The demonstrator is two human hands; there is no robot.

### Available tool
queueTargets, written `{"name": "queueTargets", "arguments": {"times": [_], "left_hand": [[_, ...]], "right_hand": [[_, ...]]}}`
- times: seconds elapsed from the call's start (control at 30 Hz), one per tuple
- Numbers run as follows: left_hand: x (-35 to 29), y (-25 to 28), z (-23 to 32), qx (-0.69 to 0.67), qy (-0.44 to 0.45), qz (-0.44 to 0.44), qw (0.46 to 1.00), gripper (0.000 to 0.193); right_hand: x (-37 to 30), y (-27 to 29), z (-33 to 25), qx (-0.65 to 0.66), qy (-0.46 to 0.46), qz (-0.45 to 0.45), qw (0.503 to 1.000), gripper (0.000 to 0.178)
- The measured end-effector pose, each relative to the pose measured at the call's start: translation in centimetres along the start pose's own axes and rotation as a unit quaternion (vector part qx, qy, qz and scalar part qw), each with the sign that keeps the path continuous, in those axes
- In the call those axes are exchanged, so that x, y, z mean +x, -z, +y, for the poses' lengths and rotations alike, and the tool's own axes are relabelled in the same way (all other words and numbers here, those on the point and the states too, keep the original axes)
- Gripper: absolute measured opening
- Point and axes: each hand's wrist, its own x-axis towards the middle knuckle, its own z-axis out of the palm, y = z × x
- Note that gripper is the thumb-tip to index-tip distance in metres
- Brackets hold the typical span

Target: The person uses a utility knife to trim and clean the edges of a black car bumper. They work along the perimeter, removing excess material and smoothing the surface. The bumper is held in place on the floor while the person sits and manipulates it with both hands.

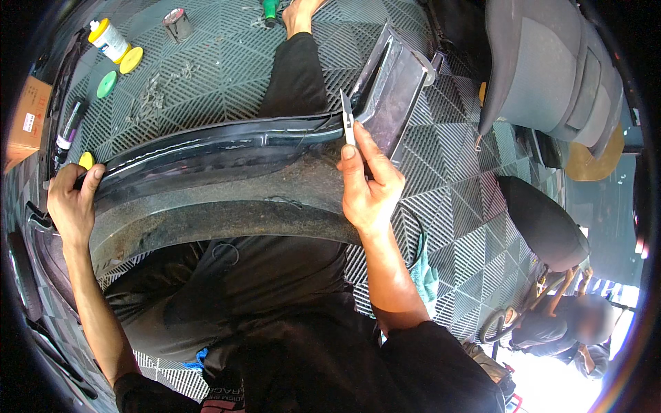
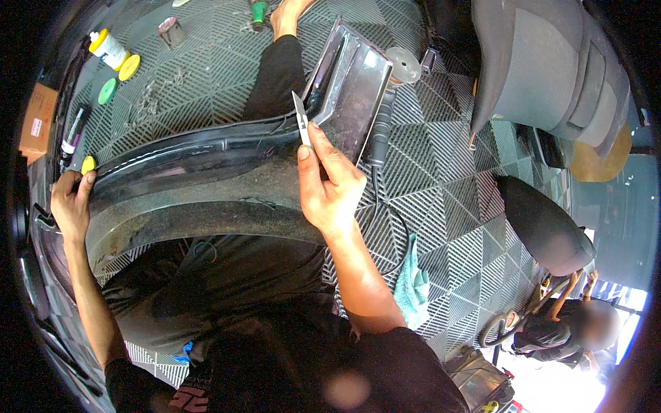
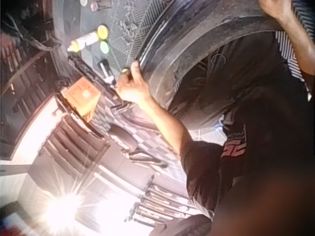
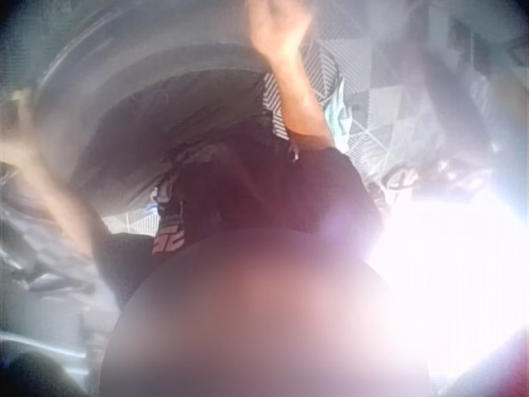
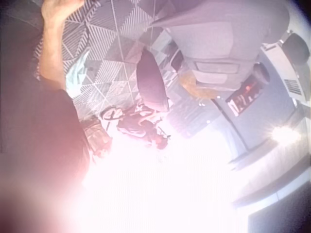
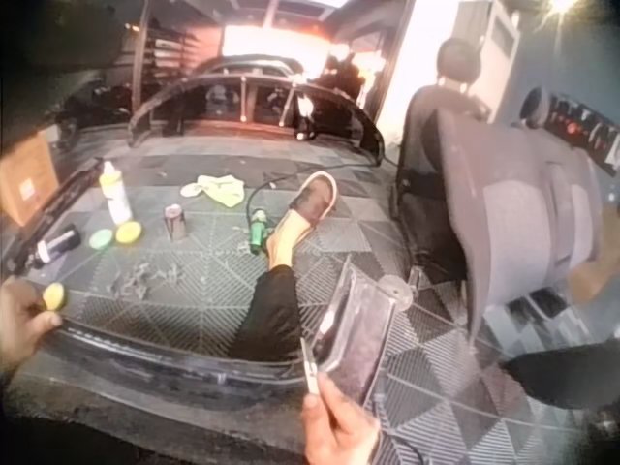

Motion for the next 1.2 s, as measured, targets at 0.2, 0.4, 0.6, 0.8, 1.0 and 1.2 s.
{"name": "queueTargets", "arguments": {"times": [0.2,0.4,0.6,0.8,1.0,1.2], "left_hand": [[0.1,0.4,0.1,0.001,-0.001,-0.007,1.000,0.049],[0.0,0.0,0.1,0.004,-0.008,0.010,1.000,0.049],[0.0,0.2,0.0,0.009,0.000,-0.007,1.000,0.049],[0.1,0.1,0.2,-0.002,-0.005,0.002,1.000,0.049],[0.0,0.2,0.1,0.003,-0.002,0.000,1.000,0.049],[0.0,0.3,0.2,0.005,-0.010,0.010,1.000,0.050]], "right_hand": [[2.1,0.7,0.0,-0.016,0.018,0.003,1.000,0.031],[1.6,1.0,-0.1,-0.018,0.028,-0.026,0.999,0.031],[2.3,1.3,-0.6,-0.055,0.058,-0.018,0.997,0.031],[2.7,1.6,-0.6,-0.063,0.063,-0.021,0.996,0.030],[2.0,1.7,-0.8,-0.049,0.049,-0.037,0.997,0.030],[2.8,1.7,-1.1,-0.070,0.082,-0.030,0.994,0.031]]}}
